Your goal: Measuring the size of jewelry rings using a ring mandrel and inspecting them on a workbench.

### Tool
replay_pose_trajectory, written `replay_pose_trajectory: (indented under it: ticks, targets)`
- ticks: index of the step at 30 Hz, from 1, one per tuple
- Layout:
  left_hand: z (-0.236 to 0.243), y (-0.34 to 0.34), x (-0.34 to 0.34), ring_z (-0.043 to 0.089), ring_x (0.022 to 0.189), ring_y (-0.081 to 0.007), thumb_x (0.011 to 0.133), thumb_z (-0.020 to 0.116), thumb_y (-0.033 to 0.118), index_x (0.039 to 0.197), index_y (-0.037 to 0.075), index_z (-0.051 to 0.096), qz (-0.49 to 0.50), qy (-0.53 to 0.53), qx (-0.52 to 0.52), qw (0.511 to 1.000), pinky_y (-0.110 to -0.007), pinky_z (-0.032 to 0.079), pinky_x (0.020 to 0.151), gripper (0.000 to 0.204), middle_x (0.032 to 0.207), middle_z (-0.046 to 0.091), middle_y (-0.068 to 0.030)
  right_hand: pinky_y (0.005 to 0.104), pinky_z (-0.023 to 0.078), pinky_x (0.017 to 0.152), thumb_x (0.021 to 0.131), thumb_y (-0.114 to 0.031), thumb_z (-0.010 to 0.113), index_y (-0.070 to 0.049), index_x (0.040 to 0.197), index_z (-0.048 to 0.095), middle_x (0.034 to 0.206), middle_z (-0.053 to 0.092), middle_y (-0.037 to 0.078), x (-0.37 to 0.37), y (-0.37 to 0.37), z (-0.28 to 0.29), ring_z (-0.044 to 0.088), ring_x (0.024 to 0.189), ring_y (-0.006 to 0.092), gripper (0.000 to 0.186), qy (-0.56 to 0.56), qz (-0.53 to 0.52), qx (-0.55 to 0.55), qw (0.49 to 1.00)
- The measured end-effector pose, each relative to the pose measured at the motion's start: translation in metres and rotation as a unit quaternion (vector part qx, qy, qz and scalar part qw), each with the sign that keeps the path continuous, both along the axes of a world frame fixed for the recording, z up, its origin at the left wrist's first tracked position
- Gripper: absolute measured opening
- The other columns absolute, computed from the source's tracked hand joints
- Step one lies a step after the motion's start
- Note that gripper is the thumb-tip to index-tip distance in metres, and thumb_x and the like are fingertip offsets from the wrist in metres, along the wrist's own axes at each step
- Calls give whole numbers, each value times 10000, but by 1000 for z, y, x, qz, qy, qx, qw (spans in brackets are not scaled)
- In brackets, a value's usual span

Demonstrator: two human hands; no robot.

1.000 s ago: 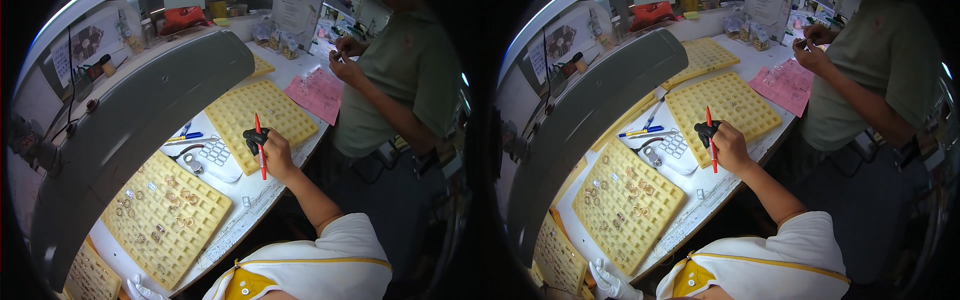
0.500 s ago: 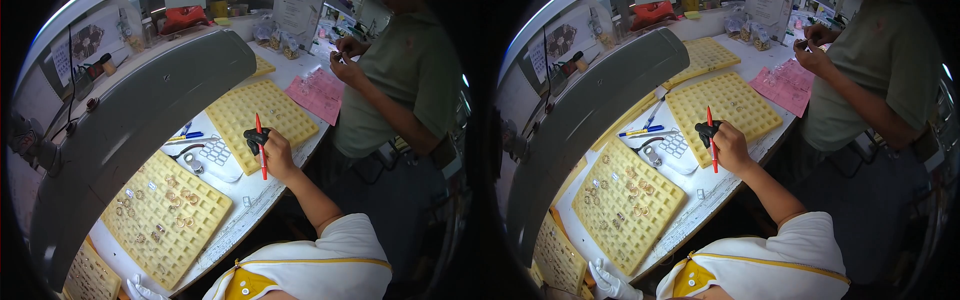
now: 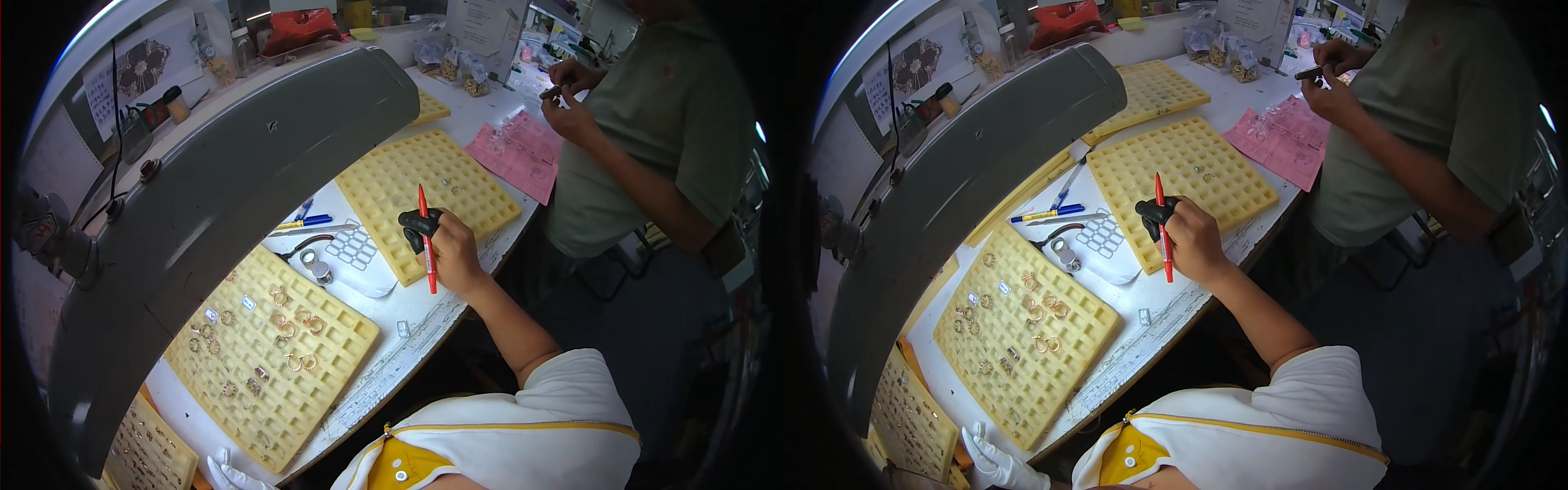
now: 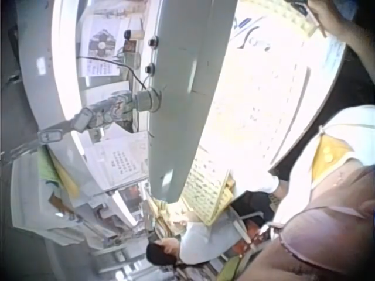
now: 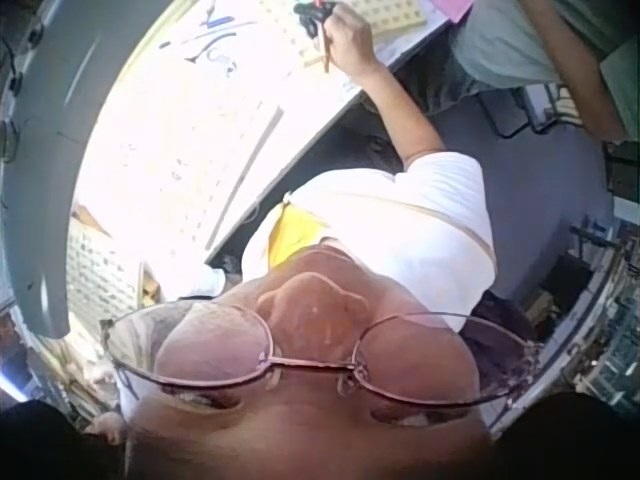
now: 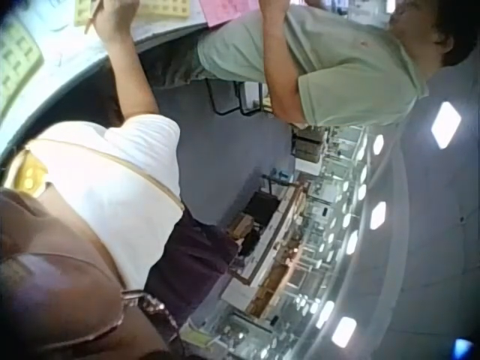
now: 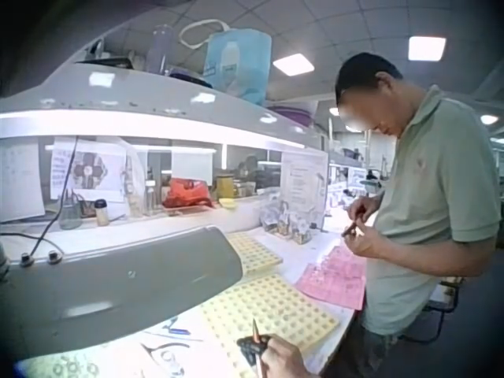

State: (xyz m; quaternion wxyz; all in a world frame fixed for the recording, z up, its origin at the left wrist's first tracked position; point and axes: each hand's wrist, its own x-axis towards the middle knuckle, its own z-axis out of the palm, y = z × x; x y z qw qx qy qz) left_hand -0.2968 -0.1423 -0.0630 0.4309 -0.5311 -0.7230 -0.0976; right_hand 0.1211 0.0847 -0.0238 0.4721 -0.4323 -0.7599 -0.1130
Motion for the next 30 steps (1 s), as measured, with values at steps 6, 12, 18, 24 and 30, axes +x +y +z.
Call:
replay_pose_trajectory:
  ticks: [6, 12, 18, 24, 30]
  targets:
    - [7, 8, 7, 656, 869, -293, 908, 624, 175, 1071, -50, 633, -34, 2, 21, 999, -381, 547, 771, 278, 1015, 660, -178, 399, 473, 588, 612, 12, 667, -6, 935, 631, 811, 552, 135, 2, 0, -1, 569, 710, 320, 325, -3, -5, 3, 1000]
    - [16, 10, 11, 656, 868, -292, 904, 632, 180, 1068, -50, 633, -68, 10, 48, 996, -382, 548, 770, 282, 1014, 659, -179, 341, 501, 633, 655, 80, 646, -53, 1032, 648, 873, 622, 94, -1, -2, 0, 602, 750, 262, 400, 8, -5, -23, 1000]
    - [25, 11, 24, 657, 873, -288, 891, 655, 203, 1064, -53, 632, -116, -54, 128, 983, -385, 551, 769, 310, 1009, 658, -185, 342, 505, 639, 648, 89, 635, -54, 1031, 650, 897, 627, 98, 1, -5, 5, 606, 761, 265, 409, 11, -9, -22, 1000]
    - [-16, -5, -16, 657, 872, -303, 871, 678, 283, 1083, -61, 626, -155, -164, 120, 967, -379, 555, 775, 407, 1020, 659, -188, 390, 473, 584, 626, 18, 657, -25, 968, 650, 804, 558, 116, -4, 1, 0, 567, 704, 300, 346, 12, 5, 0, 1000]
    - [-27, -21, -27, 654, 869, -303, 874, 673, 272, 1076, -55, 627, -132, -146, 114, 974, -380, 553, 771, 387, 1015, 657, -184, 367, 489, 613, 638, 51, 649, -39, 1006, 648, 848, 588, 110, 1, -1, -2, 585, 731, 284, 379, 5, -6, -13, 1000]
